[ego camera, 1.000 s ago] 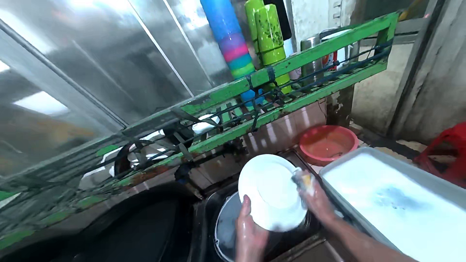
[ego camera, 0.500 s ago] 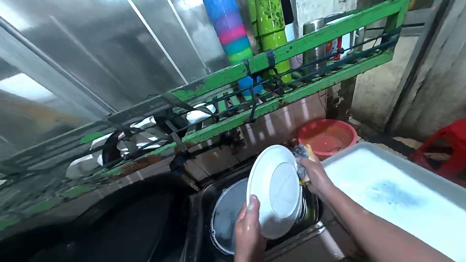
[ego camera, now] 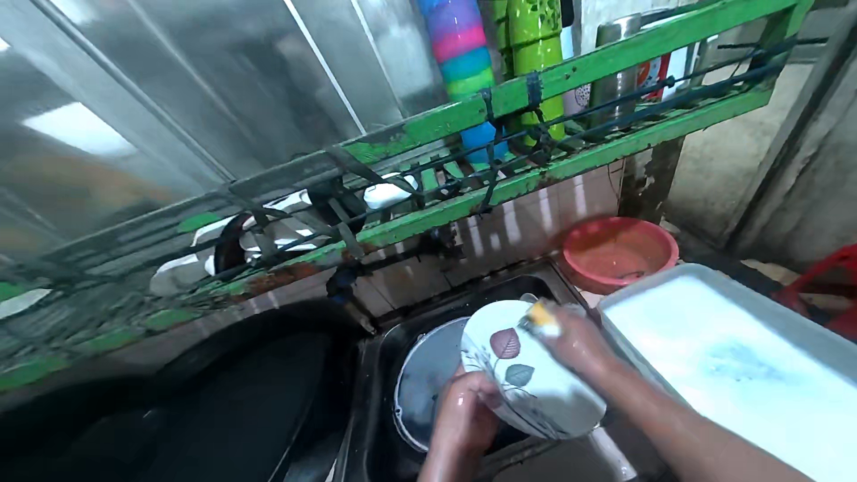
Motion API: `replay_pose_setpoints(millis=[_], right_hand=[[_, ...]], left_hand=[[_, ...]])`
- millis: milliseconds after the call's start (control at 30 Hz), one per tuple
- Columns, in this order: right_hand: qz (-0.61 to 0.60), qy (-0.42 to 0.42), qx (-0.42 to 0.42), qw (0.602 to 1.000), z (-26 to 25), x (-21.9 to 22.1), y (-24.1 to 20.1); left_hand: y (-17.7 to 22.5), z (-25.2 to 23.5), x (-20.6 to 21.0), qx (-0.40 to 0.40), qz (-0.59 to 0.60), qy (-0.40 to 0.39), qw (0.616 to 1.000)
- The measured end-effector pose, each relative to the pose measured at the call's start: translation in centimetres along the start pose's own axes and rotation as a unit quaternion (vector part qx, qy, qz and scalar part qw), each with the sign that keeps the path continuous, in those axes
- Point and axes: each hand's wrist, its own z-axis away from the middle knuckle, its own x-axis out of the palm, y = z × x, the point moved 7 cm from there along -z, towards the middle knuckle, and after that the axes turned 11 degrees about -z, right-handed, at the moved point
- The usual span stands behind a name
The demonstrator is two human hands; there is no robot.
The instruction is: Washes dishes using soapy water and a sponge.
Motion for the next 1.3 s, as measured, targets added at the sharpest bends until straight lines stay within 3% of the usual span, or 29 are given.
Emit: replay_pose_setpoints(millis=[100, 200, 300, 400, 500, 567, 667, 733, 833, 867, 967, 1033, 1067, 1133, 1200, 1233, 1300], right_hand=[[-0.109, -0.054, -0.12, 0.985, 2.8, 4.7, -2.5], [-0.161, 0.015, -0.032, 0.986, 0.1, 2.4, 0.4], [-0.153, 0.134, 0.046, 0.978, -1.9, -1.8, 1.2], [-0.083, 0.089, -0.077, 0.989, -0.1, -1.0, -3.6], [-0.054, 0.028, -0.256, 0.965, 1.9, 1.4, -6.8], [-0.025, 0.075, -0.212, 0.974, -0.1, 0.4, -4.6], [-0.051, 0.135, -0.022, 0.989, -1.8, -2.6, -1.2], [-0.022, 0.128, -0.05, 0.99, -0.7, -2.2, -2.6], [-0.057, 0.049, -0.209, 0.975, 2.3, 0.7, -6.0], [-0.069, 0.037, -0.214, 0.974, 2.3, 0.9, -5.9], [-0.035, 0.092, -0.083, 0.992, -1.0, -1.1, 0.0], [-0.021, 0.131, -0.001, 0.991, -2.1, -2.3, 2.7], [-0.018, 0.129, -0.002, 0.992, -1.6, -1.8, 2.3], [-0.06, 0.094, -0.094, 0.989, 1.1, 1.2, -0.7], [-0.082, 0.069, -0.255, 0.961, 4.0, 4.5, -3.2], [-0.068, 0.028, -0.292, 0.953, 4.9, 5.0, -3.7], [0.028, -0.061, -0.278, 0.958, 4.6, 4.2, -2.5]], left_hand=[[-1.5, 0.3, 2.6, -0.02, -0.025, -0.076, 0.997], [-0.7, 3.4, 4.3, -0.054, -0.149, -0.032, 0.987], [-2.0, 4.5, 4.7, -0.088, -0.138, -0.047, 0.985], [-1.9, 3.6, 4.6, -0.111, -0.079, -0.098, 0.986], [-0.3, 2.6, 4.4, -0.092, -0.093, -0.128, 0.983], [-0.1, 3.2, 4.1, -0.078, -0.102, -0.08, 0.988], [-1.3, 3.7, 4.3, -0.074, -0.056, -0.101, 0.991], [-1.7, 3.5, 4.4, -0.104, -0.039, -0.132, 0.985], [-1.1, 2.5, 4.7, -0.095, -0.043, -0.194, 0.975], [-0.8, 2.2, 4.7, -0.09, -0.041, -0.184, 0.978], [-0.4, 1.8, 4.0, -0.067, -0.037, -0.068, 0.995], [-1.1, 1.1, 3.8, -0.044, -0.011, -0.047, 0.998], [-1.6, 0.5, 3.8, -0.029, 0.012, -0.049, 0.998], [-1.9, -0.7, 3.7, 0.023, 0.055, -0.051, 0.997], [-0.5, -2.1, 2.8, 0.088, 0.094, -0.047, 0.991], [0.6, -2.5, 1.8, 0.108, 0.101, -0.04, 0.988], [2.6, -2.5, -0.6, 0.136, 0.07, 0.022, 0.988]])
